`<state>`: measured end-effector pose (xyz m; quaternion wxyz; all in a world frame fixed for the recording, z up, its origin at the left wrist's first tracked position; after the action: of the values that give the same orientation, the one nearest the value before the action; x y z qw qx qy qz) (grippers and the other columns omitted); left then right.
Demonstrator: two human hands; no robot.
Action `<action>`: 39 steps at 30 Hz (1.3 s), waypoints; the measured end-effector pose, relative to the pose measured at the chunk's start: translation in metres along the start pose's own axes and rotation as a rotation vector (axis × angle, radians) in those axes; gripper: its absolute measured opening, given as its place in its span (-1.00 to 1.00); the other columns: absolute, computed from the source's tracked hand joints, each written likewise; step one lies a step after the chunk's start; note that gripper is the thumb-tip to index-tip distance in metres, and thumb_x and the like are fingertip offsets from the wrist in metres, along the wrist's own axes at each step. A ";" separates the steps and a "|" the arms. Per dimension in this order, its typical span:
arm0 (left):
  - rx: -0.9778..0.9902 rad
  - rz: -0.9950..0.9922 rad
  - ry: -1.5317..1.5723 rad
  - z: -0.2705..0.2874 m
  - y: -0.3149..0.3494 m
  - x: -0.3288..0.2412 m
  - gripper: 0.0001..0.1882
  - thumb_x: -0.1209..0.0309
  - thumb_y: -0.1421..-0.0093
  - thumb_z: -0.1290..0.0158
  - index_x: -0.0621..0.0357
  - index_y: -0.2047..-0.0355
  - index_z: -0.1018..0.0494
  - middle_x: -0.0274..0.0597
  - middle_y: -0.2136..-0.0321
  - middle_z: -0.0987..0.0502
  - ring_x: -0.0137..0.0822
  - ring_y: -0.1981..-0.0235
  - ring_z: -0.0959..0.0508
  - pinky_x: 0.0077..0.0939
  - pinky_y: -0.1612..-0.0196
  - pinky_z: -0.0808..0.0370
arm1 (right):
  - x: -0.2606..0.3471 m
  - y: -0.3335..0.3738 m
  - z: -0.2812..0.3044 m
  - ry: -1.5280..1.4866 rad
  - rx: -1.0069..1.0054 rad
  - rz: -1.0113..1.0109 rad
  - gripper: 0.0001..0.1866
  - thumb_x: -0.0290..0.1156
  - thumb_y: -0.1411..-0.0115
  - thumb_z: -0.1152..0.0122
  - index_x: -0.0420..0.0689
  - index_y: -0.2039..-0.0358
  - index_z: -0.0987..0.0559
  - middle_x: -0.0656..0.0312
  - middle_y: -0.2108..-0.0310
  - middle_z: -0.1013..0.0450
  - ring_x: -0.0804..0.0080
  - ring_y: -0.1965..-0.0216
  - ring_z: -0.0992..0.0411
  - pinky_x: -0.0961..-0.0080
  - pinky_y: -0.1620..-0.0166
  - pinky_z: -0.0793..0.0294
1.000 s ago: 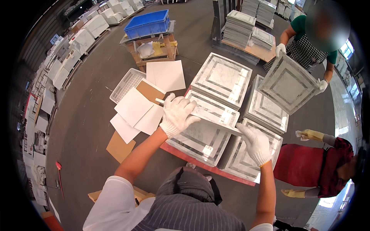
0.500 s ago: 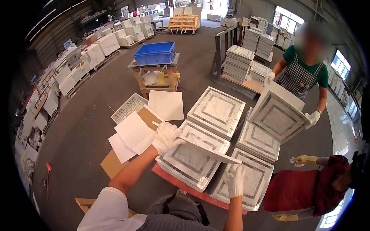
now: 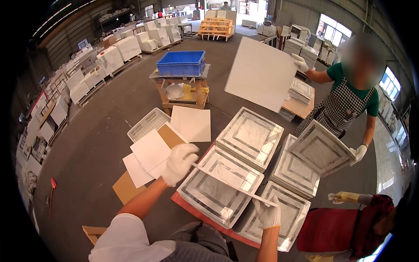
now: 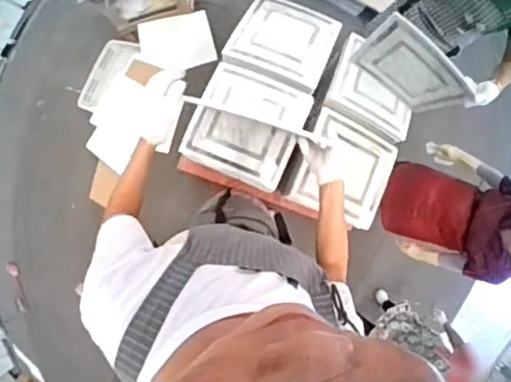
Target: The person picks up square patterned tiles from a stack and places them onto the floor in a grid pattern. They align the tiles with existing ones and adjust their positions to ensure a proper fit.
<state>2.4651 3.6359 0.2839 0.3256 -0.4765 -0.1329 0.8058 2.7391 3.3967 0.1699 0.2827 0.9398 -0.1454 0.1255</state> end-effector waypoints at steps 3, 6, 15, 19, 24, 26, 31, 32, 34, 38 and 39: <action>-0.172 0.648 0.185 0.034 -0.005 0.079 -0.54 0.13 -0.24 0.06 0.13 -0.05 -0.30 -0.04 -0.01 -0.38 -0.12 -0.01 -0.41 0.00 -0.03 -0.33 | -0.006 0.012 -0.014 0.019 -0.078 0.022 -0.53 -0.15 -0.32 0.21 -0.23 -0.07 -0.31 -0.08 -0.05 -0.31 0.02 -0.02 -0.36 0.29 0.09 -0.59; 0.113 1.389 0.588 0.012 0.020 0.148 -0.35 0.05 -0.28 0.13 0.18 -0.24 -0.03 0.00 -0.19 -0.19 0.02 -0.11 -0.33 0.17 -0.03 -0.31 | -0.010 0.009 0.004 -0.047 -0.111 -0.094 -0.55 -0.24 -0.29 0.19 -0.25 -0.08 -0.32 -0.04 -0.03 -0.35 0.13 0.00 -0.40 0.30 0.12 -0.58; 0.957 1.608 1.057 -0.096 0.063 0.222 -0.47 0.23 -0.19 0.11 0.35 -0.07 -0.28 0.10 0.01 -0.42 -0.05 0.05 -0.48 -0.10 -0.03 -0.41 | -0.020 0.003 0.047 0.082 -0.135 -0.158 -0.50 -0.11 -0.26 0.09 -0.17 -0.10 -0.35 0.02 -0.06 -0.35 0.09 0.01 -0.39 0.09 0.05 -0.44; 1.003 1.576 0.814 -0.077 0.077 0.272 -0.53 0.36 -0.12 0.10 0.45 0.01 -0.34 0.14 0.10 -0.49 0.02 0.13 -0.52 -0.08 0.00 -0.44 | -0.023 -0.014 0.080 0.304 -0.339 -0.231 -0.51 -0.18 -0.22 0.01 -0.19 -0.08 -0.36 -0.01 -0.01 -0.40 0.11 0.03 -0.40 0.14 0.05 -0.44; 1.207 1.917 0.925 -0.079 0.076 0.208 -0.59 0.44 -0.17 0.09 0.34 -0.04 -0.34 0.05 0.10 -0.50 -0.06 0.13 -0.53 -0.13 0.03 -0.46 | -0.033 -0.005 0.112 0.416 -0.466 -0.297 -0.59 -0.28 -0.12 -0.09 -0.25 0.06 -0.47 0.01 0.15 -0.47 0.21 0.19 -0.45 0.30 0.18 -0.46; 1.201 1.809 0.835 -0.084 0.084 0.196 -0.58 0.44 -0.17 0.09 0.34 -0.04 -0.33 0.04 0.11 -0.50 -0.08 0.14 -0.53 -0.15 0.03 -0.46 | -0.043 -0.011 0.142 0.744 -0.518 -0.338 -0.63 -0.32 -0.10 -0.10 -0.29 0.13 -0.50 0.06 0.21 -0.50 0.34 0.26 -0.47 0.37 0.21 -0.45; 1.162 1.502 0.688 -0.081 0.099 0.176 -0.58 0.43 -0.18 0.07 0.34 -0.05 -0.32 0.00 0.12 -0.50 -0.12 0.17 -0.53 -0.20 0.04 -0.46 | -0.053 0.021 0.106 1.054 -0.565 -0.222 -0.39 -0.04 -0.02 -0.19 -0.36 0.10 -0.53 0.01 0.12 -0.48 0.29 0.15 -0.44 0.40 0.12 -0.41; 1.158 1.447 0.677 -0.079 0.099 0.173 -0.57 0.43 -0.18 0.07 0.35 -0.05 -0.32 -0.01 0.12 -0.50 -0.13 0.17 -0.52 -0.20 0.05 -0.46 | -0.056 0.024 0.108 1.075 -0.598 -0.207 -0.37 -0.03 -0.02 -0.18 -0.36 0.10 -0.52 -0.01 0.12 -0.48 0.28 0.14 -0.45 0.40 0.11 -0.42; 1.146 1.344 0.663 -0.079 0.100 0.170 -0.57 0.42 -0.18 0.06 0.35 -0.05 -0.31 -0.02 0.13 -0.50 -0.15 0.19 -0.52 -0.22 0.05 -0.45 | -0.065 0.028 0.119 1.118 -0.667 -0.181 -0.35 -0.01 -0.03 -0.17 -0.38 0.08 -0.51 -0.04 0.10 -0.47 0.27 0.11 -0.45 0.41 0.10 -0.42; 1.121 1.104 0.630 -0.074 0.089 0.164 -0.56 0.41 -0.18 0.05 0.35 -0.06 -0.30 -0.05 0.14 -0.50 -0.18 0.21 -0.52 -0.26 0.06 -0.45 | -0.090 0.047 0.146 1.027 -0.664 -0.070 -0.37 -0.02 -0.07 -0.12 -0.44 0.15 -0.50 -0.13 0.16 -0.48 0.20 0.11 -0.46 0.38 0.11 -0.41; 1.088 1.041 0.621 -0.071 0.081 0.164 -0.56 0.41 -0.18 0.05 0.35 -0.06 -0.30 -0.06 0.14 -0.50 -0.19 0.21 -0.52 -0.27 0.07 -0.45 | -0.078 0.065 0.117 1.087 -0.692 0.009 -0.41 -0.05 -0.09 -0.13 -0.45 0.20 -0.50 -0.11 0.21 -0.49 0.19 0.15 -0.47 0.36 0.12 -0.41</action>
<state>2.4387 3.6748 0.0932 0.1173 -0.4541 0.6118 0.6370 2.6622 3.2946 0.0822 0.6022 0.5961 -0.0174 0.5308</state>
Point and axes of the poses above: each hand's wrist, its own y-axis away from the middle knuckle, its own z-axis out of the back of the hand, x = y × z, the point moved 3 cm from there along -y, towards the middle knuckle
